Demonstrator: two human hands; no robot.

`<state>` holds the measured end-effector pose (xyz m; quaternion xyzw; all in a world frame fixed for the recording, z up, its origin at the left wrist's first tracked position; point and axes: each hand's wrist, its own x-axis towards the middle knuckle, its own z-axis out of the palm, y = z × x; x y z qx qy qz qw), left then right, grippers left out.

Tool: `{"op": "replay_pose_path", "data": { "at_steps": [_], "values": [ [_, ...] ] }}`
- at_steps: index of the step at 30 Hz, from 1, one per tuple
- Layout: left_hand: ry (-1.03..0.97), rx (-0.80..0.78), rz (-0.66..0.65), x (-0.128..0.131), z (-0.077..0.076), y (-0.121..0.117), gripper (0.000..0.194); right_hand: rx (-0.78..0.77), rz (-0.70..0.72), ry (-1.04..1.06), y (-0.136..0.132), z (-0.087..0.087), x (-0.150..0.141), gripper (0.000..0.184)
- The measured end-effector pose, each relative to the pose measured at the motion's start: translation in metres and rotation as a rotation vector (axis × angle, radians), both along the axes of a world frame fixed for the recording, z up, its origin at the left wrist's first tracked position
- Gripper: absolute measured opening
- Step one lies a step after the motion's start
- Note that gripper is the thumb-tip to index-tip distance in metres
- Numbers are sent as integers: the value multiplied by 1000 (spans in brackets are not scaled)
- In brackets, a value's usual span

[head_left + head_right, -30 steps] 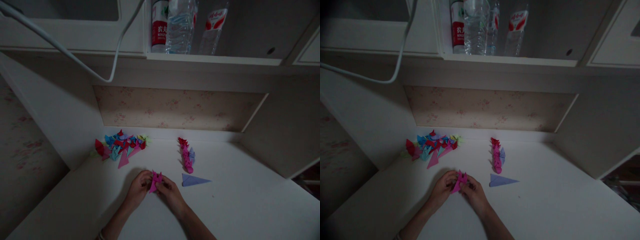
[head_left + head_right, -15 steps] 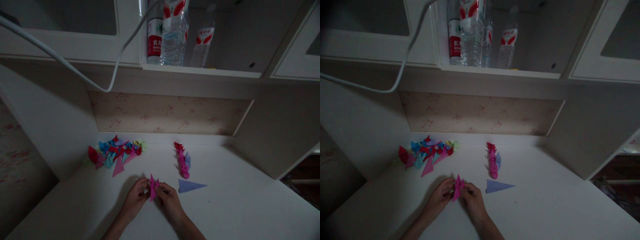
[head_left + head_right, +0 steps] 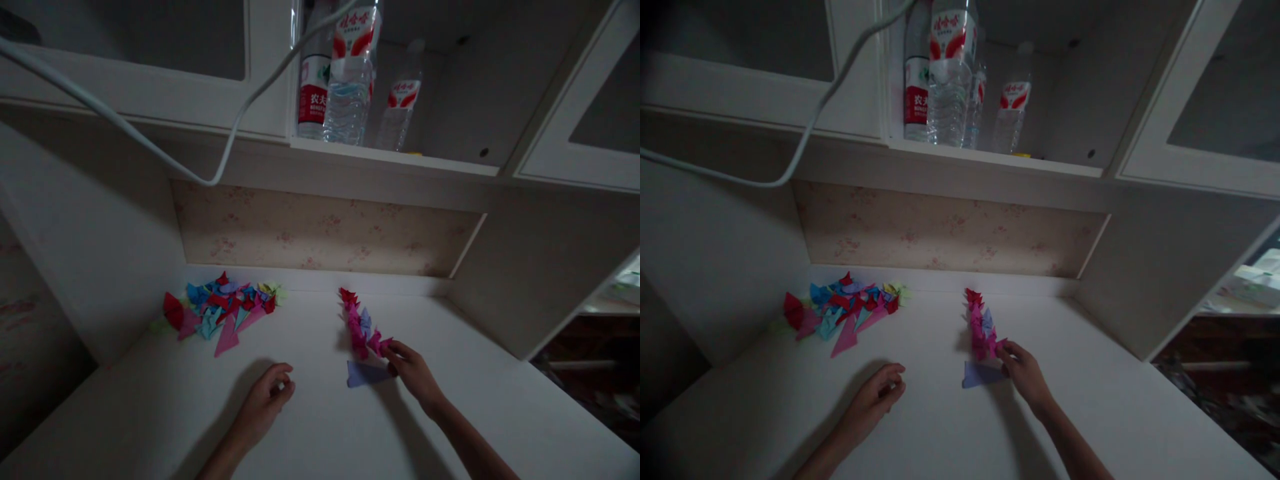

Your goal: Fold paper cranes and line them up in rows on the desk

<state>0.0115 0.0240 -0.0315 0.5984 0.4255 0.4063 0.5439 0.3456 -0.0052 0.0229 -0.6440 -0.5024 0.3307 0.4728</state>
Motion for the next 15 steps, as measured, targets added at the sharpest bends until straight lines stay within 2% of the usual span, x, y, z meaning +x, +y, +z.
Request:
{"op": "replay_pose_path", "data": {
  "at_steps": [3, 7, 15],
  "values": [
    [11, -8, -1, 0, 0, 0, 42, -68, -24, -143, 7, -11, 26, 39],
    [28, 5, -2, 0, 0, 0, 38, -96, 29, -287, 15, -21, 46, 44],
    [49, 12, 1, 0, 0, 0, 36, -71, 100, -380, 27, -28, 42, 38]
  ]
}}
